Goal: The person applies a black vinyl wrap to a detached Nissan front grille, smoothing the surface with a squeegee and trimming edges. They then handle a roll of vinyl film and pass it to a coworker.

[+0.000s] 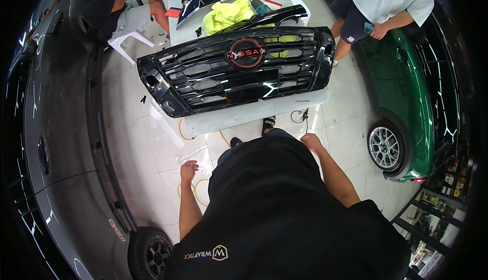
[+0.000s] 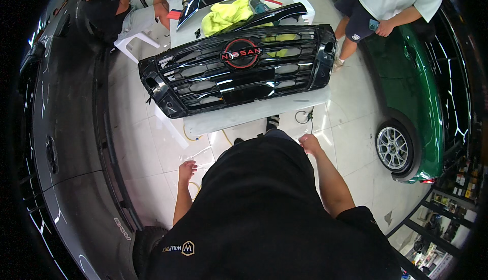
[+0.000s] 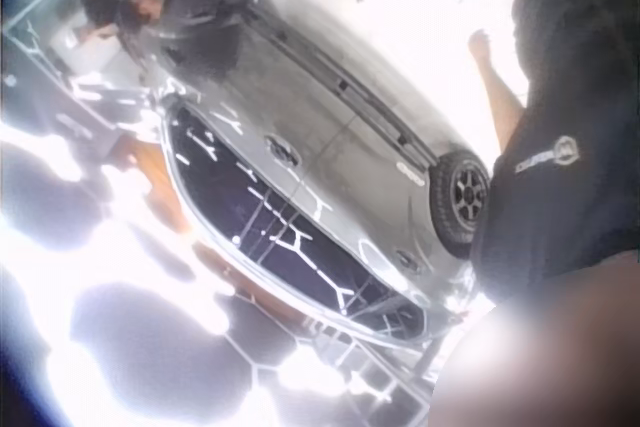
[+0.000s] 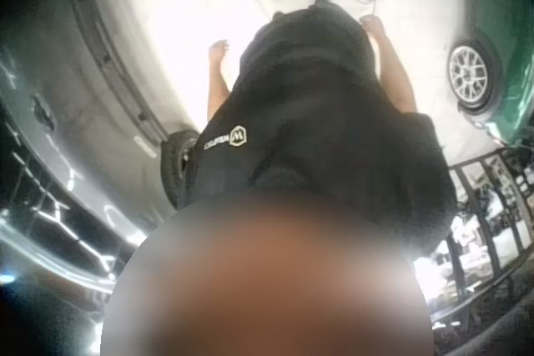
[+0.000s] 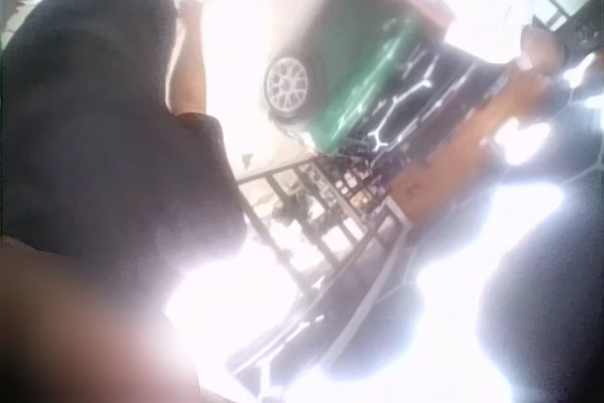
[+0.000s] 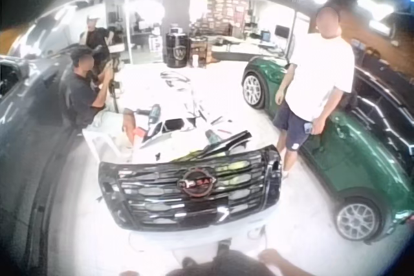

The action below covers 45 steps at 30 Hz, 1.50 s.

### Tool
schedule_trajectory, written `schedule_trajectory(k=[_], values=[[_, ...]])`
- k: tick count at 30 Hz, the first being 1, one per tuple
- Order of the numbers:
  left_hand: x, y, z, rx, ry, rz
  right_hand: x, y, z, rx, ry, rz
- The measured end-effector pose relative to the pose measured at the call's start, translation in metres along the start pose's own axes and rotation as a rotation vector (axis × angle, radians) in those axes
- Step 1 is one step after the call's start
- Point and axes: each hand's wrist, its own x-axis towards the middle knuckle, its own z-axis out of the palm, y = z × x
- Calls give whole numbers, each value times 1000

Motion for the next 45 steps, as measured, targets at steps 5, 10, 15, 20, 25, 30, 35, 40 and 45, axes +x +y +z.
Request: schedule_trajectory(k=[5,10,15,20,25,30,35,40,45], values=[[14,-3,2,-14,3,-20,7,13,0,-244,10,-230],[18,9,8,5,-21,177,5,3,1,-20,47,-11],[-9,94,19,284,150,366,2,-27,-2,47,155,29],[-25,207,68,249,181,772,9,-62,-1,22,147,-53],[-32,277,113,557,277,649,25,-122,2,-146,173,-283],[-27,287,117,607,288,447,44,-179,-18,-202,281,-368],[-9,277,113,603,341,514,71,-200,-35,-399,251,-252],[-1,276,116,650,366,481,85,-196,-48,-528,240,-172],[-6,281,117,700,361,495,88,-198,-50,-583,217,-204]])
